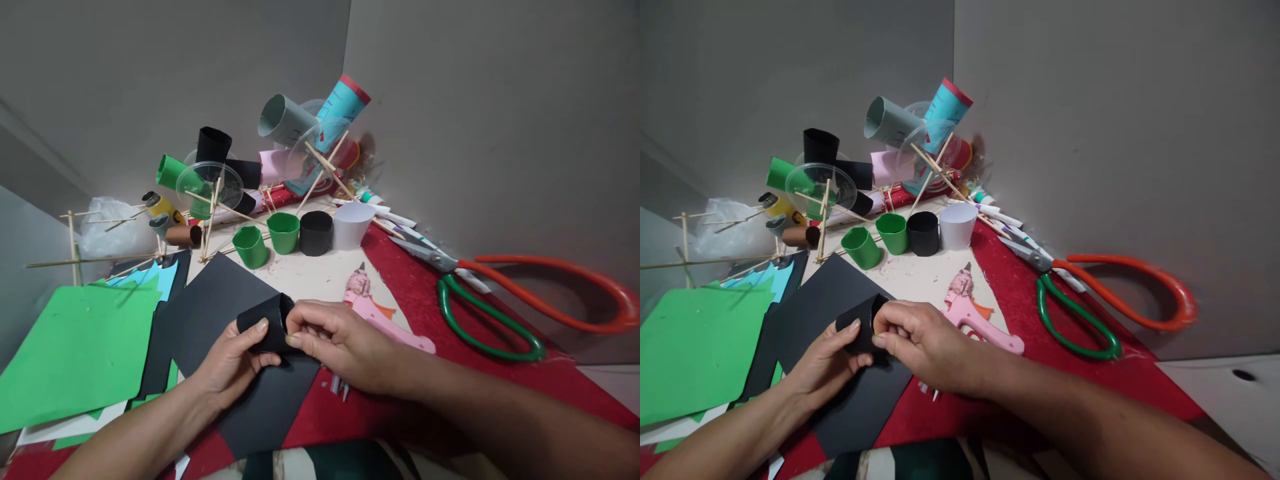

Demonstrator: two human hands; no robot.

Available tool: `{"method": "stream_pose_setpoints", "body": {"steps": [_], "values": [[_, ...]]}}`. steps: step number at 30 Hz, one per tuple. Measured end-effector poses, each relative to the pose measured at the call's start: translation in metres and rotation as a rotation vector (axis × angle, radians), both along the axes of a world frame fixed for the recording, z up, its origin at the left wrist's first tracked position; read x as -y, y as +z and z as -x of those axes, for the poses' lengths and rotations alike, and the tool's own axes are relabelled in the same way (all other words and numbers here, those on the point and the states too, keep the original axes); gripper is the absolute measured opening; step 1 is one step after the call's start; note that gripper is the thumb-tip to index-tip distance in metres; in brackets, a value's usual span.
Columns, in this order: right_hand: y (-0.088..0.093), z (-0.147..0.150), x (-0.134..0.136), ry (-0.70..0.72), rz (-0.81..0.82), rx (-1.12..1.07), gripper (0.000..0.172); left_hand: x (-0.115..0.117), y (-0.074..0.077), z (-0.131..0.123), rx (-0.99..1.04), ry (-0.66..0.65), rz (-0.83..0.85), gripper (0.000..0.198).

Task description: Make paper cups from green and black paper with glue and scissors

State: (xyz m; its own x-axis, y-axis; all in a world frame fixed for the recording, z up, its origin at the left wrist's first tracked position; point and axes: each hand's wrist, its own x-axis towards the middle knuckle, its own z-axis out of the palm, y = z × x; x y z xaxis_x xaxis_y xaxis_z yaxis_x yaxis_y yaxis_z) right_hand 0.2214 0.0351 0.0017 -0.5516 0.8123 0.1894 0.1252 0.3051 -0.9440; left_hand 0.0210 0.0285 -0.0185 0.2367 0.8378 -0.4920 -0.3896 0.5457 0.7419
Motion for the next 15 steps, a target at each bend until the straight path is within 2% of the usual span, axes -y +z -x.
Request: {"method": "stream_pose_setpoints", "body": {"steps": [3, 5, 8, 11, 15], "values": [[0.003, -0.003, 0.003, 0.049, -0.037, -0.001, 0.017, -0.009, 0.001, 0.006, -0.015, 0.149, 0.018, 0.022], [0.004, -0.004, 0.004, 0.055, 0.017, -0.036, 0.016, -0.013, 0.002, 0.010, -0.012, 0.208, 0.009, 0.020], [0.003, -0.004, 0.003, -0.009, 0.114, -0.113, 0.021, -0.016, 0.002, 0.012, 0.000, 0.160, -0.015, 0.018], [0.000, -0.004, 0.001, -0.083, 0.082, -0.135, 0.030, -0.013, 0.002, 0.009, -0.006, 0.107, -0.026, 0.021], [-0.004, -0.002, 0.001, -0.136, 0.124, -0.134, 0.028, -0.010, 0.002, 0.005, -0.009, 0.062, -0.044, 0.023]]}}
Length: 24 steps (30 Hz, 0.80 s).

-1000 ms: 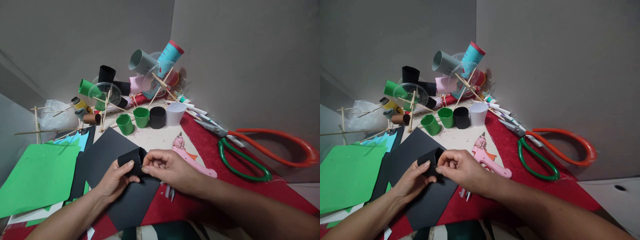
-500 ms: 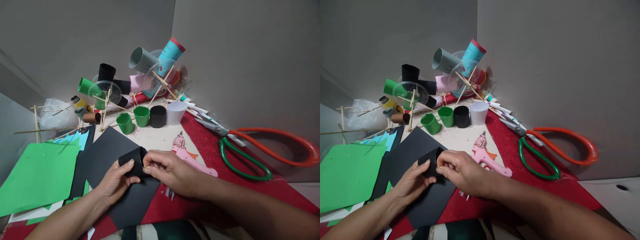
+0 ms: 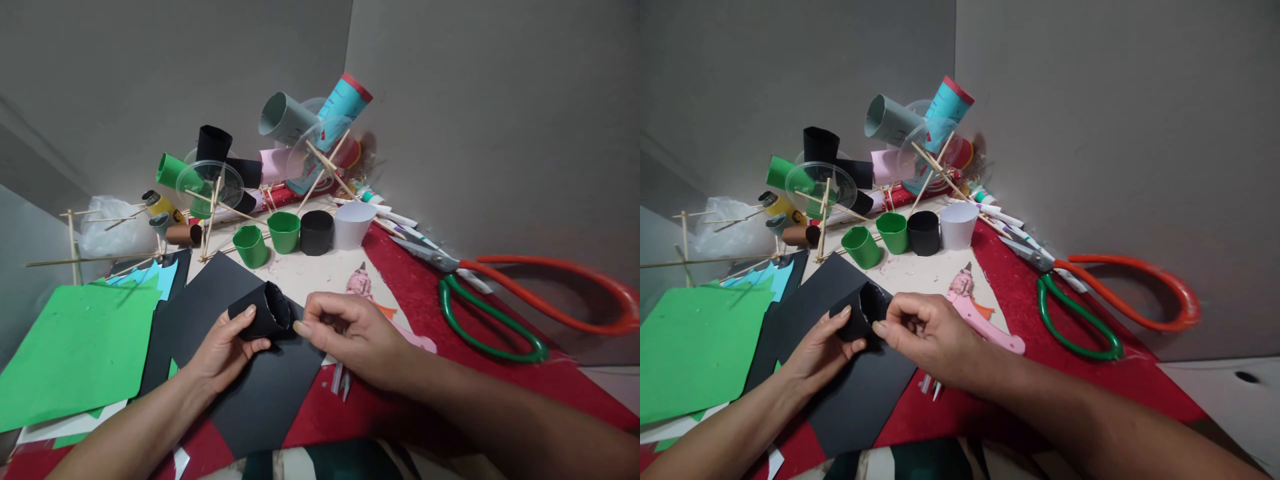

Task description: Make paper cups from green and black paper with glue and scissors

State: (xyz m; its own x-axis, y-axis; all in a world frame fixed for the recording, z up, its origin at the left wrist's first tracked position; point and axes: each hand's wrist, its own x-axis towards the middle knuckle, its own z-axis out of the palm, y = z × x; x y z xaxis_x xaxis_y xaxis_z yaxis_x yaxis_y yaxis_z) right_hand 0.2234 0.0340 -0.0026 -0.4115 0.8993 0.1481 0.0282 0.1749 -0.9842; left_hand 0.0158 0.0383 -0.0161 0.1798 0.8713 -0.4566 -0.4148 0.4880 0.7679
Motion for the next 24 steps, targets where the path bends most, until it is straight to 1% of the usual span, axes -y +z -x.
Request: {"method": "stream_pose_setpoints", "body": {"steps": [4, 9, 12, 16, 18, 20, 22, 24], "values": [[-0.002, 0.005, 0.000, -0.025, 0.108, -0.006, 0.009, 0.003, -0.001, -0.001, -0.021, -0.036, -0.008, 0.028], [-0.005, 0.009, -0.001, 0.033, 0.135, 0.007, 0.010, 0.005, -0.004, -0.001, -0.029, -0.086, -0.012, 0.027], [-0.005, 0.008, -0.001, 0.047, 0.088, 0.037, 0.012, 0.007, -0.004, -0.003, -0.031, -0.104, -0.012, 0.025], [-0.001, 0.006, 0.000, 0.087, -0.048, 0.129, 0.013, 0.008, -0.004, -0.003, -0.029, -0.125, -0.008, 0.025], [0.002, 0.004, 0.002, 0.108, -0.140, 0.170, 0.015, 0.006, -0.003, -0.003, -0.025, -0.100, -0.003, 0.025], [0.004, 0.002, 0.004, 0.134, -0.226, 0.181, 0.016, 0.003, -0.001, -0.001, -0.029, -0.021, -0.004, 0.024], [0.006, -0.002, 0.005, 0.149, -0.259, 0.151, 0.016, -0.001, 0.002, 0.002, -0.049, 0.063, -0.019, 0.024], [0.007, -0.004, 0.005, 0.095, -0.251, 0.103, 0.020, -0.004, 0.006, 0.005, -0.089, 0.089, -0.059, 0.024]]}}
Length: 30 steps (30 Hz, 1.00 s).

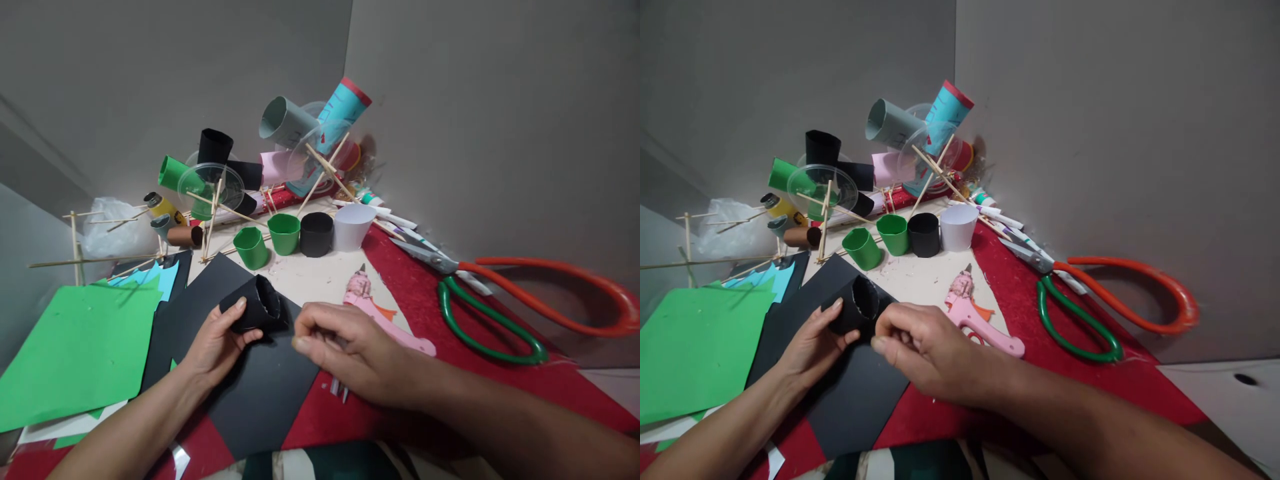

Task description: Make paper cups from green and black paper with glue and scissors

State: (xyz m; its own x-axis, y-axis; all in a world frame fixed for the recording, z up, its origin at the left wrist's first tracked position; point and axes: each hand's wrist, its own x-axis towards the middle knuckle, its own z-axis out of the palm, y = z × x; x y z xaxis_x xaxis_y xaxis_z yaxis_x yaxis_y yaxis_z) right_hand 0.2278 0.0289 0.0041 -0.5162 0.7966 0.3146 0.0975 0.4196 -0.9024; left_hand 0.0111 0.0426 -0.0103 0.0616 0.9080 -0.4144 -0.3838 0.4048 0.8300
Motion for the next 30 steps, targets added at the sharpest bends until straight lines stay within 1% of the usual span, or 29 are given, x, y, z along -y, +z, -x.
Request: {"method": "stream_pose_setpoints", "body": {"steps": [2, 4, 6, 9, 11, 13, 14, 16, 18, 20, 22, 25, 27, 30], "values": [[0.000, -0.002, -0.002, -0.108, -0.012, -0.038, 0.027, -0.001, 0.003, 0.003, -0.070, -0.039, -0.067, 0.026], [0.001, -0.004, -0.005, -0.214, -0.065, -0.048, 0.030, -0.001, 0.006, 0.006, -0.179, -0.100, -0.147, 0.026], [0.004, -0.006, -0.008, -0.294, -0.102, -0.050, 0.024, 0.000, 0.009, 0.010, -0.307, -0.132, -0.215, 0.026], [0.011, -0.017, -0.008, -0.396, -0.040, -0.027, 0.011, 0.001, 0.016, 0.016, -0.466, -0.135, -0.270, 0.025], [0.015, -0.031, -0.006, -0.449, -0.031, 0.078, 0.011, 0.003, 0.022, 0.020, -0.526, -0.149, -0.294, 0.024], [0.014, -0.050, -0.001, -0.483, -0.134, 0.296, 0.014, 0.004, 0.030, 0.023, -0.551, -0.164, -0.325, 0.022], [0.012, -0.059, 0.002, -0.489, -0.203, 0.427, 0.016, 0.005, 0.034, 0.024, -0.558, -0.158, -0.341, 0.022], [0.002, -0.074, 0.008, -0.516, -0.282, 0.662, 0.024, 0.007, 0.043, 0.027, -0.572, -0.116, -0.376, 0.022], [-0.013, -0.083, 0.013, -0.508, -0.296, 0.845, 0.031, 0.009, 0.053, 0.031, -0.575, -0.059, -0.408, 0.023], [-0.029, -0.085, 0.015, -0.498, -0.277, 0.944, 0.035, 0.012, 0.063, 0.039, -0.560, -0.028, -0.427, 0.024], [-0.042, -0.083, 0.015, -0.486, -0.255, 0.981, 0.038, 0.017, 0.072, 0.049, -0.548, -0.007, -0.439, 0.025], [-0.052, -0.079, 0.012, -0.490, -0.228, 0.970, 0.040, 0.025, 0.081, 0.069, -0.577, 0.050, -0.462, 0.025], [-0.053, -0.080, 0.011, -0.492, -0.184, 0.931, 0.042, 0.032, 0.083, 0.082, -0.602, 0.096, -0.472, 0.024], [-0.054, -0.090, 0.009, -0.491, -0.108, 0.827, 0.044, 0.041, 0.078, 0.095, -0.616, 0.159, -0.475, 0.023]]}}
